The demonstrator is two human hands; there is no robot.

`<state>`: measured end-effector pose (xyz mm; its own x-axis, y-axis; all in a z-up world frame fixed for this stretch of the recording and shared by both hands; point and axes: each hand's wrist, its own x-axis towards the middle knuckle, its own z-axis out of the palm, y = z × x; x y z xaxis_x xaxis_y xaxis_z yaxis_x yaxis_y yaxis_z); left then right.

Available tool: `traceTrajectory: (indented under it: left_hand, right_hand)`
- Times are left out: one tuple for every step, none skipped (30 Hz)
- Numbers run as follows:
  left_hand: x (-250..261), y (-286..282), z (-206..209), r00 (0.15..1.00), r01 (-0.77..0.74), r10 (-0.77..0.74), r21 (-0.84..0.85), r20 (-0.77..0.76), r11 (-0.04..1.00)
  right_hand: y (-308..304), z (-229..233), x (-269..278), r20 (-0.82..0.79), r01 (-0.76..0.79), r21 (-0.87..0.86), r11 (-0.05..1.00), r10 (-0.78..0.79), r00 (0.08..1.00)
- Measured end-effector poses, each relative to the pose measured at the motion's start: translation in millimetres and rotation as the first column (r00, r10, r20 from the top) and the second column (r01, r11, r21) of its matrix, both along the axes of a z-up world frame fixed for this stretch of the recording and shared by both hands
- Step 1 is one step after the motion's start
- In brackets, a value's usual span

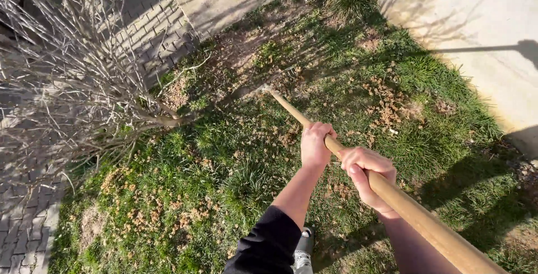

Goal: The person uses a rake to gather dry leaves on a grassy area next to a paved walkway. The person repeatedly pulls the rake toward themselves, moving leaves into small piles across the lawn.

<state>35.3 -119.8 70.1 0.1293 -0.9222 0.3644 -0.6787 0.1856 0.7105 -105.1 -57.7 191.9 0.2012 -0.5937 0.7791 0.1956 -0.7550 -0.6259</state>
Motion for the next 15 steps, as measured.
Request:
traceTrajectory:
  left_hand:
    - [12.8,-12.7,9.0,0.999,-0.016,0.014,0.051,0.029,0.999]
    - [27.0,-24.7,16.7,0.998,-0.035,0.029,0.104,0.060,0.994]
    - [38.4,-41.6,6.5,0.998,-0.024,0.018,0.105,0.058,0.994]
    - [50.7,-57.4,-3.4,0.996,-0.059,0.052,0.111,0.066,0.992]
    - [62.4,-72.9,-13.3,0.993,-0.094,0.086,0.117,0.075,0.989]
    - [68.6,-76.2,-6.5,0.994,-0.092,0.083,0.120,0.078,0.989]
    - [74.2,-78.5,0.0,0.997,-0.048,0.057,0.157,-0.055,0.986]
    - [77.7,-76.5,5.4,0.981,-0.001,0.038,0.191,-0.188,0.982]
    - [80.4,-81.4,-18.7,0.982,0.000,0.037,0.196,-0.186,0.981]
    - [84.1,-86.0,-42.2,0.996,0.069,-0.061,0.120,-0.070,0.990]
    - [87.7,-89.6,-65.1,0.987,0.147,-0.150,0.052,0.054,0.988]
    - [88.0,-94.8,-69.2,0.986,0.150,-0.153,0.054,0.058,0.987]
    - [87.3,-97.3,-73.4,0.982,0.177,-0.172,0.079,-0.073,0.981]
    - [79.8,-86.8,-80.2,0.961,0.202,-0.175,0.110,-0.213,0.973]
    - [78.8,-88.6,-85.3,0.961,0.199,-0.169,0.122,-0.219,0.972]
  right_hand:
    - [-16.9,-16.0,9.6,-0.012,-0.001,-0.022,1.000,0.001,1.000]
    - [-33.5,-33.1,20.3,-0.025,-0.004,-0.041,0.999,0.003,1.000]
    - [-47.8,-42.2,33.0,-0.026,0.006,-0.040,0.999,-0.007,1.000]
    - [-61.8,-51.6,46.2,-0.038,0.002,-0.020,1.000,-0.002,0.999]
    - [-75.5,-60.8,58.8,-0.049,-0.002,-0.001,1.000,0.002,0.999]
    - [-93.0,-81.2,73.5,-0.047,0.001,0.002,1.000,0.000,0.999]
    - [-109.4,-101.8,87.7,-0.048,0.026,0.004,1.000,-0.026,0.999]
    - [-121.6,-123.5,99.7,-0.050,0.049,0.008,0.999,-0.049,0.998]
    - [-133.9,-152.0,104.1,-0.048,0.051,0.013,0.999,-0.050,0.998]
    - [-145.5,-180.2,109.4,-0.060,0.108,0.091,0.990,-0.102,0.993]
    - [-156.3,-208.0,114.6,-0.077,0.164,0.168,0.972,-0.153,0.985]
    - [-156.4,-200.2,117.4,-0.073,0.166,0.170,0.971,-0.156,0.985]
    - [-153.9,-192.5,119.2,0.000,0.184,0.143,0.973,-0.185,0.983]
    - [-139.2,-186.5,114.2,0.063,0.198,0.127,0.972,-0.207,0.976]
    - [-133.4,-181.8,108.5,0.056,0.195,0.138,0.971,-0.205,0.977]
